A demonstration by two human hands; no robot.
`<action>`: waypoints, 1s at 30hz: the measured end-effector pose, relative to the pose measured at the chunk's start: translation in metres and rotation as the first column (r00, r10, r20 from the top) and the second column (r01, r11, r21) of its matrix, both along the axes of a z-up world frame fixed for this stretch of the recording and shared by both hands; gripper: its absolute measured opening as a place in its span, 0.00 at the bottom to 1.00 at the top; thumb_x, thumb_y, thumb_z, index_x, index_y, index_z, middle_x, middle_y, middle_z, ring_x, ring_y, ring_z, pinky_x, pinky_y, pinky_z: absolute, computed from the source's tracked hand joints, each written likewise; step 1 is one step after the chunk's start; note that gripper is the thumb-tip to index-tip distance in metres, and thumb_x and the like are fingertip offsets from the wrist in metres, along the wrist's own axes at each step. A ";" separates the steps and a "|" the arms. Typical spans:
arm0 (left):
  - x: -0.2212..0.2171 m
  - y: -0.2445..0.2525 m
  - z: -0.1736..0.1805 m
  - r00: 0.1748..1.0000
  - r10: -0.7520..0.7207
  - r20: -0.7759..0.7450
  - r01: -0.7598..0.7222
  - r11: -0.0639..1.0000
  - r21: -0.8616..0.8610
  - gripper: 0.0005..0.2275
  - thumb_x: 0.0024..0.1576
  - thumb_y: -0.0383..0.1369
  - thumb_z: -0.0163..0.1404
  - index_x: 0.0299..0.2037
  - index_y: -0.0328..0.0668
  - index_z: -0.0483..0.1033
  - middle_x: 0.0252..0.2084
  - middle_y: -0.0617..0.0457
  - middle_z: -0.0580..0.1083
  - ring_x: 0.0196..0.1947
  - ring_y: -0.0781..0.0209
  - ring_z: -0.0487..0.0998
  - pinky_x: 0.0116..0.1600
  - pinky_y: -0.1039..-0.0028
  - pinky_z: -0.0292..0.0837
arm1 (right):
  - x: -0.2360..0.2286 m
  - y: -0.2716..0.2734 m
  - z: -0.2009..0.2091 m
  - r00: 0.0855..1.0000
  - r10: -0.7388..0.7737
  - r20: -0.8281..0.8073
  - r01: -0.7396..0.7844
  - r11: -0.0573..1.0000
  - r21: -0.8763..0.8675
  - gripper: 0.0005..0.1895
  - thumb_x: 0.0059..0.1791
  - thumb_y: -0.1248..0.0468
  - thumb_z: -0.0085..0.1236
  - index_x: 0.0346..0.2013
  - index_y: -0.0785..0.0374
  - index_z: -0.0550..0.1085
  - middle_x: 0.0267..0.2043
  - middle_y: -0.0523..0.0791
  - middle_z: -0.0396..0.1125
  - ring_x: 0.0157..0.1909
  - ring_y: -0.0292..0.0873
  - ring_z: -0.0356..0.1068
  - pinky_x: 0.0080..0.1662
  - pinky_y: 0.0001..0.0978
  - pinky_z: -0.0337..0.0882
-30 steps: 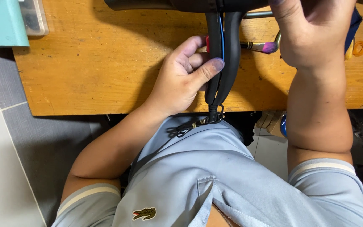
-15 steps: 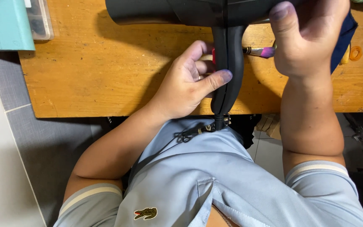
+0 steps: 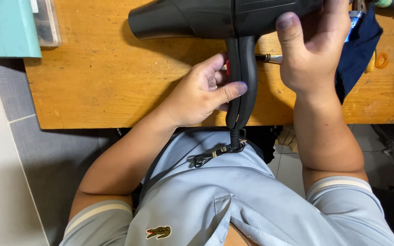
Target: Assembling a hair dryer by fitting internal components and screwing the housing together.
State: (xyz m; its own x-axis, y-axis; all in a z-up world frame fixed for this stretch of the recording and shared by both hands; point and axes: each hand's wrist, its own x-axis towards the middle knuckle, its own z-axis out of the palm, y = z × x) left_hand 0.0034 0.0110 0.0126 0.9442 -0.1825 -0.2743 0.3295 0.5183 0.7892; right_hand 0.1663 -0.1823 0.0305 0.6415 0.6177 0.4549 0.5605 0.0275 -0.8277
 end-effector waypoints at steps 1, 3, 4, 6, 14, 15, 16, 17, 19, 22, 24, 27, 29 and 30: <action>-0.001 -0.001 -0.004 1.000 0.000 0.001 0.000 1.000 0.001 0.17 0.68 0.35 0.60 0.63 0.40 0.72 0.52 0.44 0.85 0.48 0.49 0.93 0.44 0.61 0.98 | -0.001 0.000 -0.001 1.000 0.000 0.001 0.000 1.000 0.001 0.25 0.74 0.55 0.54 0.80 0.65 0.61 0.74 0.56 0.66 0.77 0.57 0.69 0.79 0.51 0.71; -0.003 -0.005 -0.012 0.999 0.020 0.040 -0.017 0.999 -0.050 0.18 0.68 0.32 0.62 0.64 0.42 0.71 0.57 0.48 0.82 0.53 0.52 0.90 0.50 0.58 0.97 | -0.004 -0.001 -0.003 0.998 -0.029 -0.055 0.029 1.000 0.012 0.28 0.72 0.52 0.55 0.80 0.67 0.62 0.69 0.56 0.68 0.70 0.54 0.71 0.73 0.49 0.73; -0.003 -0.004 -0.011 0.999 0.019 0.040 -0.017 0.998 -0.053 0.18 0.68 0.32 0.62 0.64 0.42 0.71 0.57 0.48 0.82 0.53 0.52 0.90 0.50 0.58 0.97 | -0.006 0.000 -0.004 0.998 -0.030 -0.054 0.030 1.000 0.009 0.28 0.72 0.52 0.55 0.80 0.67 0.62 0.69 0.56 0.68 0.70 0.54 0.71 0.73 0.49 0.73; -0.001 -0.001 -0.007 0.990 0.039 0.137 -0.048 0.997 0.067 0.17 0.69 0.31 0.61 0.65 0.39 0.73 0.60 0.47 0.82 0.61 0.57 0.85 0.67 0.63 0.91 | -0.007 0.005 -0.006 0.992 0.003 -0.123 0.010 0.994 0.105 0.27 0.72 0.51 0.55 0.81 0.61 0.62 0.75 0.55 0.67 0.77 0.55 0.70 0.79 0.49 0.72; 0.005 -0.007 -0.012 0.975 0.099 0.201 -0.129 0.982 0.138 0.14 0.69 0.31 0.62 0.61 0.41 0.73 0.58 0.49 0.83 0.60 0.59 0.86 0.69 0.65 0.88 | -0.027 0.018 -0.019 0.985 -0.103 -0.141 0.122 0.984 0.133 0.28 0.74 0.53 0.55 0.87 0.52 0.58 0.82 0.52 0.65 0.86 0.53 0.68 0.89 0.48 0.68; 0.006 -0.008 -0.013 0.968 0.136 0.209 -0.158 0.983 0.091 0.13 0.69 0.30 0.62 0.60 0.42 0.73 0.58 0.49 0.83 0.60 0.60 0.85 0.70 0.65 0.87 | -0.029 0.026 -0.007 0.991 -0.076 -0.111 0.089 0.990 0.113 0.24 0.74 0.50 0.53 0.81 0.54 0.60 0.74 0.51 0.64 0.78 0.50 0.66 0.82 0.46 0.67; 0.008 -0.005 -0.014 0.969 0.137 0.206 -0.158 0.983 0.089 0.13 0.69 0.30 0.62 0.60 0.42 0.73 0.58 0.49 0.83 0.60 0.60 0.85 0.70 0.65 0.87 | -0.036 0.017 -0.018 0.991 -0.076 -0.113 0.089 0.990 0.111 0.24 0.74 0.50 0.53 0.81 0.54 0.60 0.74 0.51 0.64 0.78 0.50 0.66 0.82 0.46 0.67; 0.011 -0.003 -0.015 0.952 0.170 0.255 -0.202 0.974 0.105 0.15 0.70 0.30 0.62 0.63 0.41 0.72 0.60 0.49 0.82 0.62 0.60 0.84 0.73 0.66 0.84 | -0.042 0.009 -0.028 0.975 -0.093 -0.203 0.094 0.996 -0.003 0.28 0.77 0.51 0.45 0.88 0.55 0.50 0.88 0.48 0.51 0.91 0.46 0.53 0.93 0.43 0.55; 0.015 0.004 -0.010 0.931 0.203 0.304 -0.248 0.961 0.119 0.16 0.72 0.30 0.62 0.65 0.41 0.72 0.63 0.49 0.81 0.64 0.61 0.83 0.75 0.68 0.82 | -0.053 0.008 -0.028 0.950 -0.119 -0.287 0.089 0.989 -0.117 0.33 0.80 0.52 0.38 0.96 0.56 0.41 1.02 0.45 0.38 1.05 0.42 0.40 1.04 0.39 0.44; 0.018 0.012 -0.001 0.931 0.219 0.292 -0.285 0.937 0.204 0.15 0.71 0.31 0.61 0.64 0.41 0.72 0.55 0.48 0.83 0.53 0.61 0.85 0.62 0.70 0.89 | -0.064 0.020 -0.014 0.823 0.188 -0.536 -0.216 0.976 0.012 0.41 0.72 0.42 0.31 0.89 0.70 0.45 0.89 0.63 0.55 0.90 0.58 0.60 0.93 0.50 0.63; 0.020 0.010 -0.004 0.934 0.203 0.295 -0.270 0.940 0.208 0.16 0.72 0.30 0.61 0.66 0.41 0.72 0.55 0.49 0.84 0.53 0.61 0.88 0.61 0.72 0.88 | -0.069 0.015 -0.027 0.856 0.119 -0.503 -0.128 0.992 0.016 0.34 0.75 0.47 0.30 0.89 0.66 0.49 0.91 0.60 0.53 0.93 0.56 0.57 0.95 0.51 0.59; 0.023 0.014 0.003 0.934 0.181 0.307 -0.264 0.930 0.256 0.13 0.71 0.31 0.62 0.61 0.39 0.77 0.53 0.54 0.84 0.50 0.67 0.85 0.58 0.75 0.86 | -0.071 0.015 -0.024 0.855 0.113 -0.506 -0.127 0.992 0.008 0.34 0.75 0.47 0.29 0.91 0.65 0.44 0.95 0.57 0.48 0.97 0.52 0.50 0.99 0.46 0.51; 0.021 0.020 0.021 0.948 0.163 0.274 -0.262 0.889 0.376 0.10 0.68 0.35 0.65 0.50 0.43 0.78 0.39 0.56 0.81 0.36 0.68 0.81 0.43 0.76 0.80 | -0.071 0.013 -0.027 0.824 0.149 -0.547 -0.146 0.988 0.049 0.35 0.75 0.48 0.30 0.91 0.65 0.43 0.95 0.58 0.45 0.98 0.53 0.47 0.99 0.47 0.50; 0.021 0.023 0.030 0.960 0.148 0.237 -0.250 0.836 0.489 0.11 0.64 0.39 0.67 0.39 0.46 0.79 0.26 0.58 0.78 0.23 0.70 0.77 0.29 0.76 0.74 | -0.070 0.012 -0.028 0.789 0.183 -0.586 -0.161 0.983 0.090 0.35 0.74 0.48 0.32 0.91 0.64 0.43 0.96 0.58 0.43 0.98 0.53 0.45 0.99 0.48 0.48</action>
State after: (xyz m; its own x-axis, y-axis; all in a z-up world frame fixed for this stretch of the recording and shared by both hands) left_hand 0.0240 0.0336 0.0425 0.9866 0.1326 -0.0954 0.0874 0.0644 0.9941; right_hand 0.0967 -0.1705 0.0024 0.6766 0.7350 0.0455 -0.0528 0.1100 -0.9925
